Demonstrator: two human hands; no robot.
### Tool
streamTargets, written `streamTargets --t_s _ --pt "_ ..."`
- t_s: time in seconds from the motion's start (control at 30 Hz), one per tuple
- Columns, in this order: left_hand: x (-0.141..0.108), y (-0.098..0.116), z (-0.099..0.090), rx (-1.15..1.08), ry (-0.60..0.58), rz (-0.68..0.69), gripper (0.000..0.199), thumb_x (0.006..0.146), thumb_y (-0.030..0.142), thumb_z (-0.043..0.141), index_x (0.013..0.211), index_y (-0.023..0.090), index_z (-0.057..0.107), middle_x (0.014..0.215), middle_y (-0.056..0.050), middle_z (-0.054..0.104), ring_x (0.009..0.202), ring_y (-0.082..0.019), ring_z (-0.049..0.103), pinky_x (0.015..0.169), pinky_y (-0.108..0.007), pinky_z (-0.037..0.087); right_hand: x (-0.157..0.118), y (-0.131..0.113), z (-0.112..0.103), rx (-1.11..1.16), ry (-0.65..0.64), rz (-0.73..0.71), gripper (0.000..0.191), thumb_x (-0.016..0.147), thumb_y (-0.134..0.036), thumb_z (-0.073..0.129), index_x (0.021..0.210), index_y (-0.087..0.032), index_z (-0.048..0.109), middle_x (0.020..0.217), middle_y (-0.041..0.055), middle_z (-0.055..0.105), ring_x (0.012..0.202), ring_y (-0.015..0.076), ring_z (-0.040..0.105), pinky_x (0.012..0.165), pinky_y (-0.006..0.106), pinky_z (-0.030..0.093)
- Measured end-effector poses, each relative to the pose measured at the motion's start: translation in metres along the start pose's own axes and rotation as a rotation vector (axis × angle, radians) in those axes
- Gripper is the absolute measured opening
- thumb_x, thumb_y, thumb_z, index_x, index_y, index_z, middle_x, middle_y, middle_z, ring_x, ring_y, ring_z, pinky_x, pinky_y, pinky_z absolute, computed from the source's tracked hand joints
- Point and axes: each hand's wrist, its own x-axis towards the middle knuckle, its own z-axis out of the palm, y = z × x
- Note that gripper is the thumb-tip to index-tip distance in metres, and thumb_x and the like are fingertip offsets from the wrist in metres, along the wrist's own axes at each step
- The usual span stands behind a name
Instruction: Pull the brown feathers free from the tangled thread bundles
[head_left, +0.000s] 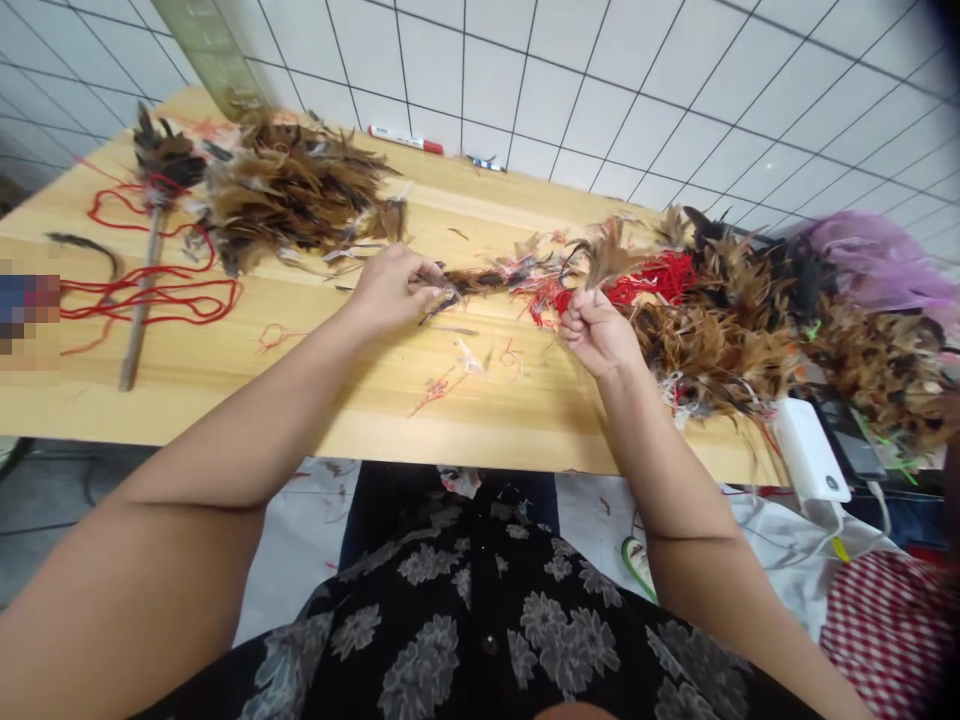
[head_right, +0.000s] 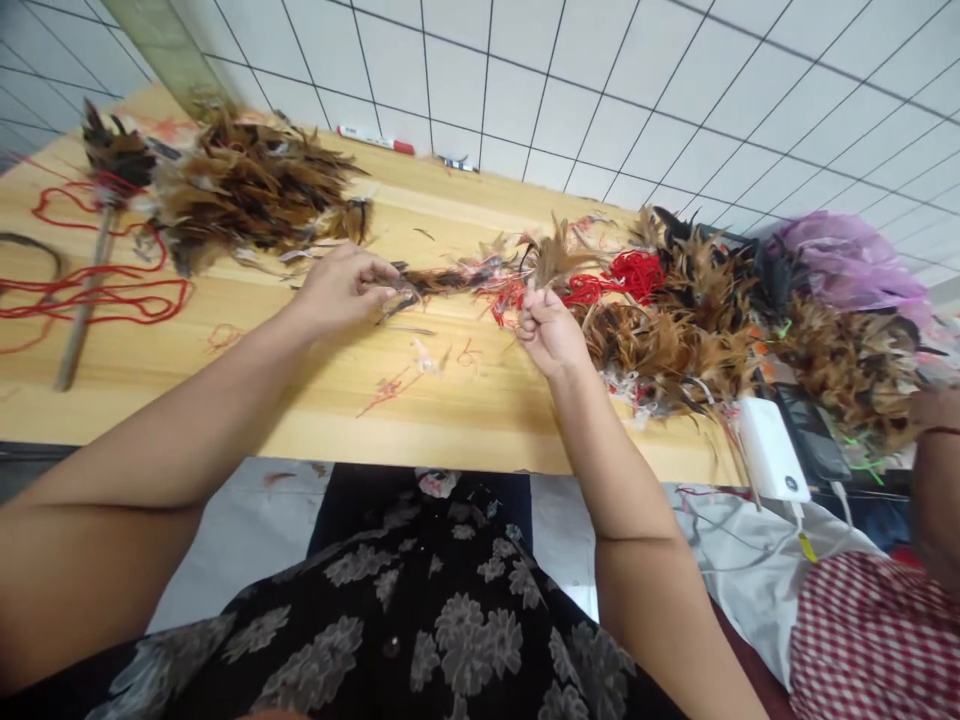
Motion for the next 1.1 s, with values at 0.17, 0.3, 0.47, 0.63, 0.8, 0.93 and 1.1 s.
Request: streamTargets --t_s 0.17,0.3,0.47,0.63,0.8,0.93,1.1 --pt "-0.002 -0.004 0.005 0.14 0.018 0.059 0.038 0.1 0.033 0.083 0.136 0.025 0.091 0.147 -0.019 0.083 0.149 -0.051 0.071 0.135 -0.064 0.055 0.014 0.019 -0.026 -0.018 -0.034 -0.005 0.032 0.091 -0.001 0.073 0.081 -0.024 0.052 0.069 -0.0093 0.048 0.057 0.0068 0.035 0.054 0.014 0.03" --pt "0.01 0.0 0.009 0.259 -0.009 0.043 0.027 0.104 0.028 0.078 0.127 0.021 0.091 0.147 -0.021 0.084 0.147 -0.05 0.071 0.135 -0.066 0.052 0.022 0.026 -0.034 -0.018 -0.052 -0.072 0.03 0.083 -0.007 0.079 0.081 -0.023 0.054 0.074 -0.0093 0.053 0.059 0.0053 0.035 0.055 0.015 0.03" --pt "0.039 -0.006 -0.009 0.297 0.018 -0.025 0.005 0.105 0.023 0.079 0.106 0.019 0.083 0.134 -0.018 0.087 0.137 -0.041 0.072 0.134 -0.061 0.051 0.024 0.035 -0.035 -0.038 -0.138 -0.103 0.035 0.082 -0.016 0.083 0.076 -0.023 0.05 0.078 -0.007 0.056 0.061 0.0046 0.037 0.057 0.017 0.028" --pt "0.055 -0.024 -0.035 0.175 0.193 -0.143 0.016 0.092 0.031 0.089 0.088 0.024 0.075 0.109 -0.006 0.08 0.127 -0.034 0.067 0.126 -0.049 0.05 0.024 0.041 -0.033 -0.036 -0.124 -0.107 0.036 0.081 -0.023 0.087 0.083 -0.026 0.051 0.081 -0.0071 0.057 0.062 0.006 0.036 0.057 0.02 0.028" --pt "0.055 -0.009 -0.031 0.235 0.23 -0.178 0.017 0.093 0.033 0.089 0.091 0.022 0.076 0.125 -0.01 0.08 0.142 -0.037 0.061 0.135 -0.058 0.041 0.027 0.045 -0.029 -0.04 -0.132 -0.123 0.041 0.083 -0.026 0.086 0.081 -0.026 0.046 0.081 -0.006 0.059 0.062 0.0062 0.035 0.057 0.02 0.028" --pt "0.06 0.018 -0.009 0.239 0.143 0.026 0.016 0.095 0.024 0.087 0.111 0.022 0.087 0.143 -0.015 0.081 0.146 -0.041 0.062 0.137 -0.064 0.044 0.028 0.046 -0.028 -0.043 -0.134 -0.13 0.04 0.091 -0.028 0.087 0.082 -0.026 0.048 0.08 -0.0061 0.058 0.062 0.0064 0.034 0.057 0.02 0.027" --pt "0.077 0.036 0.034 0.299 -0.121 0.226 0.021 0.1 0.021 0.077 0.112 0.023 0.095 0.133 -0.016 0.084 0.135 -0.042 0.072 0.13 -0.063 0.052 0.029 0.045 -0.028 -0.027 -0.13 -0.141 0.039 0.097 -0.022 0.083 0.081 -0.025 0.047 0.08 -0.0068 0.055 0.061 0.0057 0.033 0.057 0.02 0.026"
